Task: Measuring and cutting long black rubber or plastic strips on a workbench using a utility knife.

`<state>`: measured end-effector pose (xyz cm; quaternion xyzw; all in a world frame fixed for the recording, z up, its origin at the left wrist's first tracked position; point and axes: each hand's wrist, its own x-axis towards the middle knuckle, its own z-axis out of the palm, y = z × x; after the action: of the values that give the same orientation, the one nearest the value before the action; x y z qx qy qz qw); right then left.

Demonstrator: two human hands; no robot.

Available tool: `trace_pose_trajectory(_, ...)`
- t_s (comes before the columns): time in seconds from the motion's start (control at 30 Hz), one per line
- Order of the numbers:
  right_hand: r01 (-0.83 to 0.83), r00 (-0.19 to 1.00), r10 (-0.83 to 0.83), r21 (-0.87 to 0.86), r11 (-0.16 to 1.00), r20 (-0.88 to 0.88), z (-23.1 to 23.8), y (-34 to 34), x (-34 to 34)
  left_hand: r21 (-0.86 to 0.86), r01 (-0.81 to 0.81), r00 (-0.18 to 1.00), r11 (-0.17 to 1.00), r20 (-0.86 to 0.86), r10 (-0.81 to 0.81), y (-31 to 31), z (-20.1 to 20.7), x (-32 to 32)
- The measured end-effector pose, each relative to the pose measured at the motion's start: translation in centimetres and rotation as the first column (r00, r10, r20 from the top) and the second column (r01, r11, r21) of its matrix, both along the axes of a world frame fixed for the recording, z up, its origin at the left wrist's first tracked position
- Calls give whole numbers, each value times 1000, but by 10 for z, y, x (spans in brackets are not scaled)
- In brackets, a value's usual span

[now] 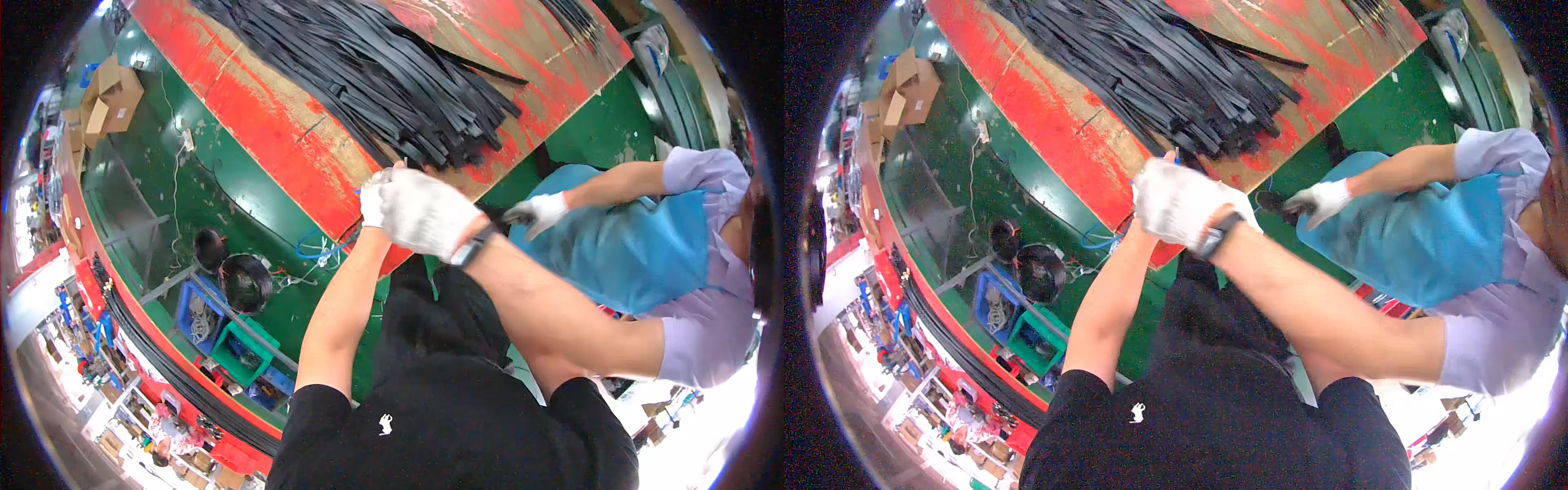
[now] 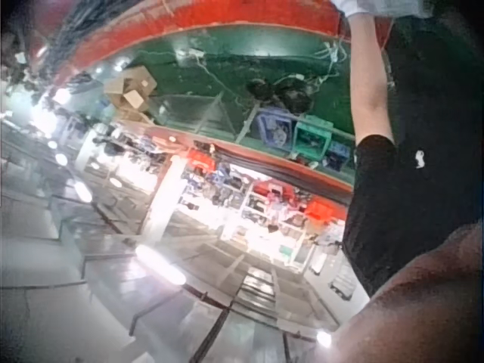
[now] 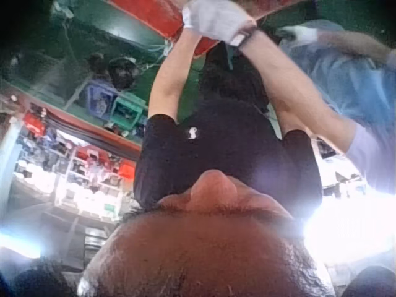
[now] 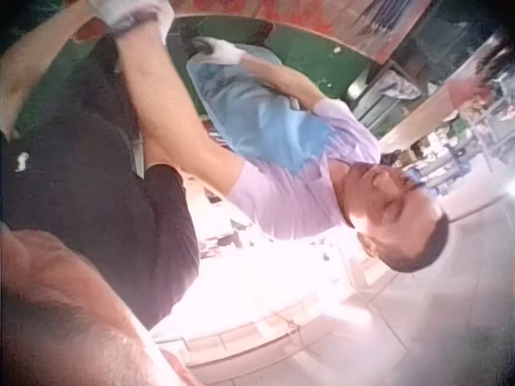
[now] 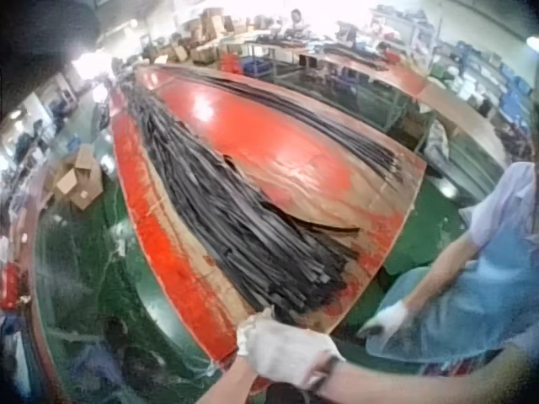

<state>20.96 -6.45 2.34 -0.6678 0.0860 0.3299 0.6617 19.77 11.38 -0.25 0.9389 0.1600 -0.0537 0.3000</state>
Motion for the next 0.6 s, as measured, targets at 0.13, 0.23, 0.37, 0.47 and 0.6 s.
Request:
trace_pose_trajectory(0.13, -17, 1000, 17, 23, 1000, 20, -21, -6, -17, 126, 8, 998, 992, 55, -15, -17, 38, 3)
trace_pose_trajectory(0.23, -84, 991, 97, -126, 988, 95, -16, -5, -28, 132, -260, 920, 957, -266, 287, -50, 98, 16)
trace_pose_trajectory(0.37, -31, 959, 72, -154, 988, 272, -17, -17, -31, 292, -274, 887, 916, -291, 359, -55, 108, 21)
trace_pose_trajectory(0.47, -83, 953, 144, -229, 970, 265, -14, -25, -33, 369, -133, 991, 920, 24, 134, -37, 55, 3)
trace_pose_trajectory(0.6, -71, 936, 177, -328, 942, 306, -27, -23, -36, -937, -326, 847, -126, -349, 400, 19, -28, -10)
